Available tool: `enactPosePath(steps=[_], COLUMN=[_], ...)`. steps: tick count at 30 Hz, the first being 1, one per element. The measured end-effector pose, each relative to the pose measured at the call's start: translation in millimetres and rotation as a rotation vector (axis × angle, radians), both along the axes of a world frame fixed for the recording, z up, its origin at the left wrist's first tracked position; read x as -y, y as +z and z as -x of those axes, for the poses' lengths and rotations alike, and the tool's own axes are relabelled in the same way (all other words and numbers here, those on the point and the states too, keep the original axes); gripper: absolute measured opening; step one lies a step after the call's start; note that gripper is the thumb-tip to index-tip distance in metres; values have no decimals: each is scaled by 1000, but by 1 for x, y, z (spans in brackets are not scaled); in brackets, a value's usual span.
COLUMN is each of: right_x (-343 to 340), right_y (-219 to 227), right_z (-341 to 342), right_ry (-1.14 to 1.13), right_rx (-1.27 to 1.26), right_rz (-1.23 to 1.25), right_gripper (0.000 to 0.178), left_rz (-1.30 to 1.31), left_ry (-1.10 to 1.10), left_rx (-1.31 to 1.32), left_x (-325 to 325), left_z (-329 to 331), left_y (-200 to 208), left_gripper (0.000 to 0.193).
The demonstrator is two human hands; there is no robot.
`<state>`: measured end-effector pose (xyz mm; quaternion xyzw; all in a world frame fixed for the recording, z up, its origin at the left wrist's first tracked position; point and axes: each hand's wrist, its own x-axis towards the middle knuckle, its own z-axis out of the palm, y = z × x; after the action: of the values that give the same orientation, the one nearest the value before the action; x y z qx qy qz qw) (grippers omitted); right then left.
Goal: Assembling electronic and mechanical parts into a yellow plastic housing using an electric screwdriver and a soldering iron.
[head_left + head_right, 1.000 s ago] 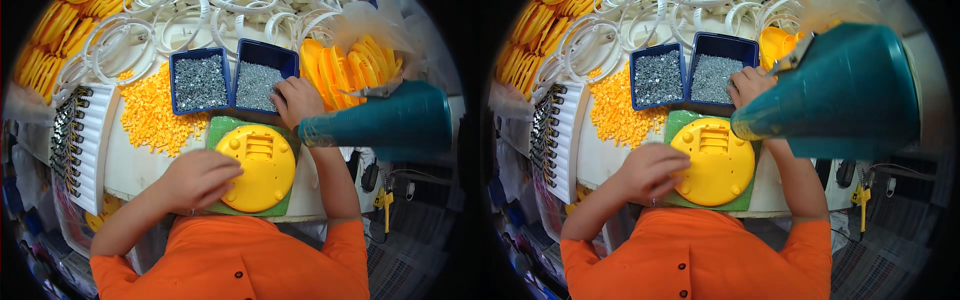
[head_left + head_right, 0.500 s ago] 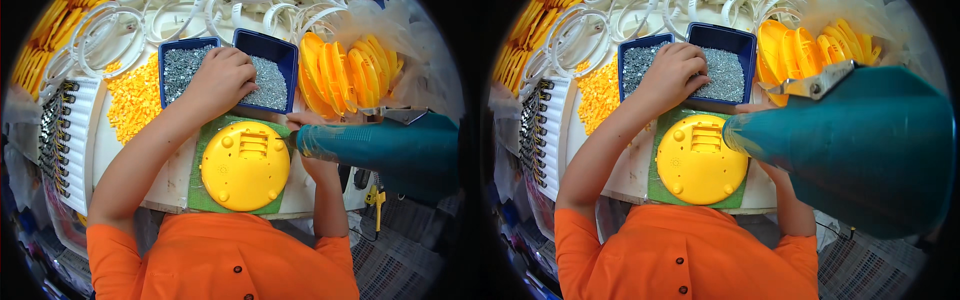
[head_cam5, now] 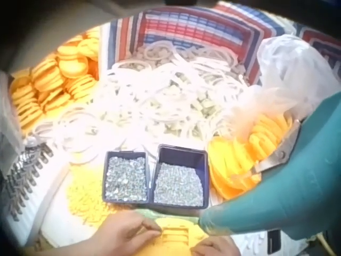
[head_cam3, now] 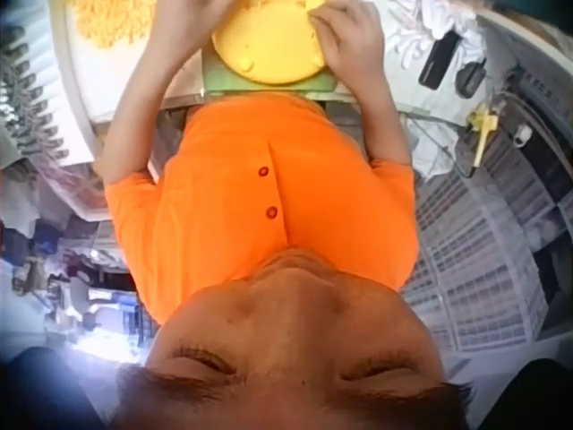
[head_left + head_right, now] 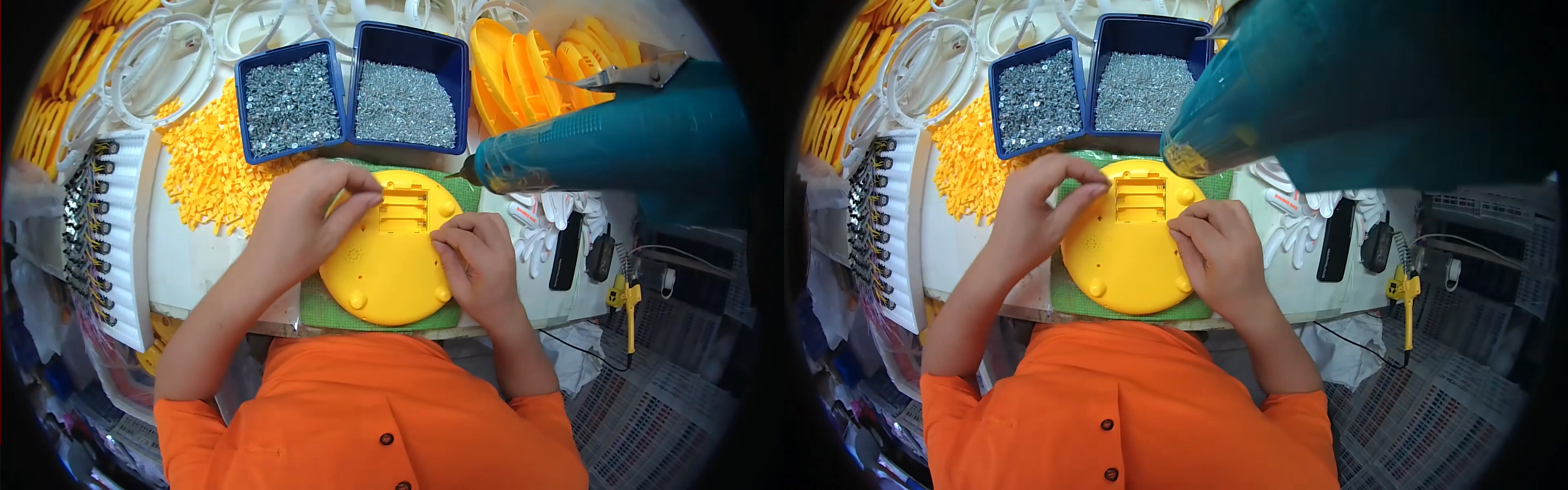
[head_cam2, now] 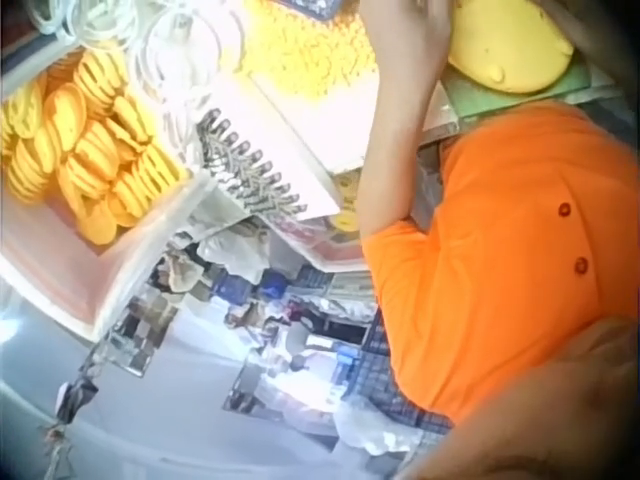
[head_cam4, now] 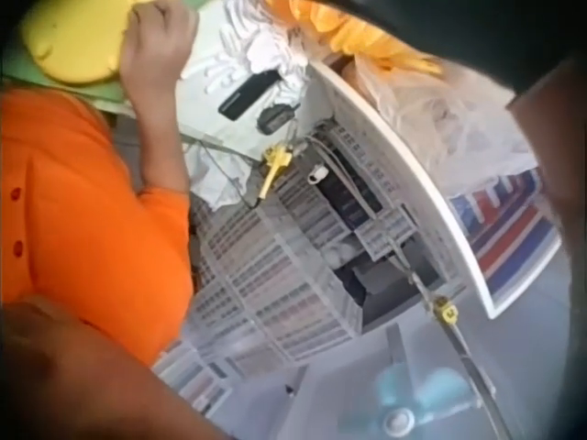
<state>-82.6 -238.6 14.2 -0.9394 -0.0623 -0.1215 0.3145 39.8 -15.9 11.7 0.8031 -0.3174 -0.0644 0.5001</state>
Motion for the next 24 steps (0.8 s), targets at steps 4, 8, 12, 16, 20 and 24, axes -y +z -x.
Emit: enactPosePath(steps=[4,8,12,16,20,24], right_x=[4,4,5,5,5,10], right_y=[1,0,-3,-5,-9,4], right_z=[2,3,3,3,5,-1], right_ry=[-10,-67,-70,-33,23,79], right_rx=[-24,-86,-75,-30,80,50], right_rz=[-38,-138,-153,-53,101,59], right_gripper=[15,13,11,11,15,11], left_rz=[-43,-90,-153,-96,-1,-116], left_ry=[-38,-151,-187,-217,-166,-213], left_rx=[0,181,298,227,-35,209], left_x=[-20,-27,-29,-33,-38,-33], left_z=[25,42,48,43,40,44], left_y=[-3,-5,-7,-11,-13,-11], left_gripper=[12,17,18,16,15,16])
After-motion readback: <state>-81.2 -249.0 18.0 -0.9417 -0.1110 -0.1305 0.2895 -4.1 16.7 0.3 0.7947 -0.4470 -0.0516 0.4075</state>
